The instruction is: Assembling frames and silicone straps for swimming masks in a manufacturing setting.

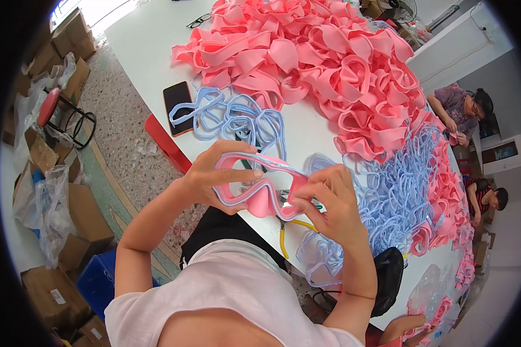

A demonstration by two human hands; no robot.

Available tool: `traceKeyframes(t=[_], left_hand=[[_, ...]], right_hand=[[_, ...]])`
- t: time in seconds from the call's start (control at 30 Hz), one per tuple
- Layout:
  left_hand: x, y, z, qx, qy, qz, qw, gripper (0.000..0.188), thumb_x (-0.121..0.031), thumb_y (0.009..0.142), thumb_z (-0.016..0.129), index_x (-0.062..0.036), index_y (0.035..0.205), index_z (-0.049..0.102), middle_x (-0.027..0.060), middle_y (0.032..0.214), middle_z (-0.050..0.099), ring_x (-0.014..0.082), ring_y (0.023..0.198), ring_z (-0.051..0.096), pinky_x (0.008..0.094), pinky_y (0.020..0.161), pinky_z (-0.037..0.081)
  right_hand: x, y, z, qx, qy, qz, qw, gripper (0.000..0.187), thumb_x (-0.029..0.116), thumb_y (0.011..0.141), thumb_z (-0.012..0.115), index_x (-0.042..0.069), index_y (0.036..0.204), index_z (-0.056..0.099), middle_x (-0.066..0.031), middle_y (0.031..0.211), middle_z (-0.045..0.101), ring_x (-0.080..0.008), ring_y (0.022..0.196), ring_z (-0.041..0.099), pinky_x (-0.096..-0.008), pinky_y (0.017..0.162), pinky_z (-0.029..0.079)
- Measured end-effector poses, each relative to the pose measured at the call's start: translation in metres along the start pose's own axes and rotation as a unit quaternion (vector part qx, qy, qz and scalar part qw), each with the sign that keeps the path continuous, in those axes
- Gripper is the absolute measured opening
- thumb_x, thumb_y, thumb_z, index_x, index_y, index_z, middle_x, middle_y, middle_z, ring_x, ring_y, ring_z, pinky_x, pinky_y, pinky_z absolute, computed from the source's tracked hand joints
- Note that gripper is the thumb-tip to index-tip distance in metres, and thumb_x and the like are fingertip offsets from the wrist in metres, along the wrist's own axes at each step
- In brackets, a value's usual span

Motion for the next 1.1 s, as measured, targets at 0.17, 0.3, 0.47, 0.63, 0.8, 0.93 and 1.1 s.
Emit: traceKeyframes(t=[0.17,0.3,0.47,0.63,0.8,0.93,1.1], left_hand=[[-0.003,-0.006,0.002,-0.001,0.023,0.018,1.000,0.064,-0.018,0.051,0.085,-0.0181,0.113,0.071,0.0153,0.122,0.056,0.0317,0.105,0.061,0.0408,0.086,0.053],[-0.005,-0.003,0.002,0.008,0.038,0.057,0.998,0.062,-0.017,0.052,0.084,-0.0187,0.113,0.071,0.0150,0.123,0.055,0.0312,0.103,0.062,0.0403,0.085,0.053],[-0.003,-0.003,0.002,0.019,0.045,0.044,0.998,0.068,-0.019,0.055,0.085,-0.0170,0.120,0.065,0.0168,0.129,0.052,0.0324,0.112,0.058,0.0427,0.093,0.049],[-0.010,-0.013,0.032,-0.273,-0.266,-0.295,0.876,0.096,-0.047,0.077,0.078,-0.0037,0.146,0.029,0.0142,0.139,0.047,0.0310,0.129,0.047,0.0431,0.111,0.033],[-0.028,-0.022,0.071,-0.187,-0.680,-0.447,0.551,0.071,-0.038,0.084,0.073,-0.0064,0.139,0.040,0.0100,0.134,0.053,0.0233,0.126,0.051,0.0403,0.109,0.035],[-0.035,-0.012,0.078,-0.178,-0.638,-0.493,0.564,0.047,-0.026,0.086,0.072,-0.0073,0.125,0.054,0.0040,0.117,0.062,0.0152,0.112,0.057,0.0356,0.102,0.039],[-0.035,-0.010,0.084,-0.214,-0.601,-0.534,0.555,0.032,-0.017,0.085,0.069,-0.0072,0.114,0.060,0.0018,0.105,0.064,0.0140,0.099,0.059,0.0324,0.095,0.042]], right_hand=[[-0.006,0.007,0.000,-0.022,0.212,0.176,0.961,0.026,0.013,0.082,0.072,0.007,0.107,0.067,-0.0068,0.089,0.058,-0.0223,0.089,0.051,-0.0335,0.076,0.042],[-0.019,0.014,0.000,0.056,0.217,0.118,0.967,0.028,0.013,0.084,0.072,0.004,0.110,0.068,-0.0025,0.088,0.057,-0.0135,0.081,0.052,-0.0277,0.066,0.041],[-0.022,0.016,0.003,0.069,0.259,0.176,0.947,0.022,0.012,0.083,0.073,0.002,0.102,0.070,-0.0037,0.080,0.054,-0.0125,0.065,0.047,-0.0257,0.060,0.039],[-0.041,0.006,0.013,-0.045,0.325,0.235,0.915,0.022,0.011,0.081,0.075,0.003,0.101,0.071,0.0002,0.078,0.051,-0.0079,0.066,0.043,-0.0234,0.059,0.036],[-0.045,0.006,0.022,-0.094,0.329,0.252,0.905,0.021,0.011,0.081,0.076,0.004,0.101,0.072,0.0018,0.078,0.050,-0.0067,0.066,0.043,-0.0231,0.057,0.034],[-0.040,0.007,0.019,-0.084,0.271,0.241,0.928,0.023,0.012,0.080,0.077,0.003,0.101,0.071,0.0006,0.077,0.050,-0.0078,0.064,0.043,-0.0239,0.056,0.035],[-0.035,0.007,0.020,-0.070,0.236,0.246,0.937,0.023,0.012,0.080,0.076,0.001,0.100,0.070,-0.0014,0.076,0.051,-0.0090,0.061,0.044,-0.0248,0.056,0.037]])
Point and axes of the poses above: each hand's wrist, its own y-axis towards the middle knuckle, its own z-axis out of the palm, x = y × z, the point moved 2 cm from there along y, towards the middle knuckle
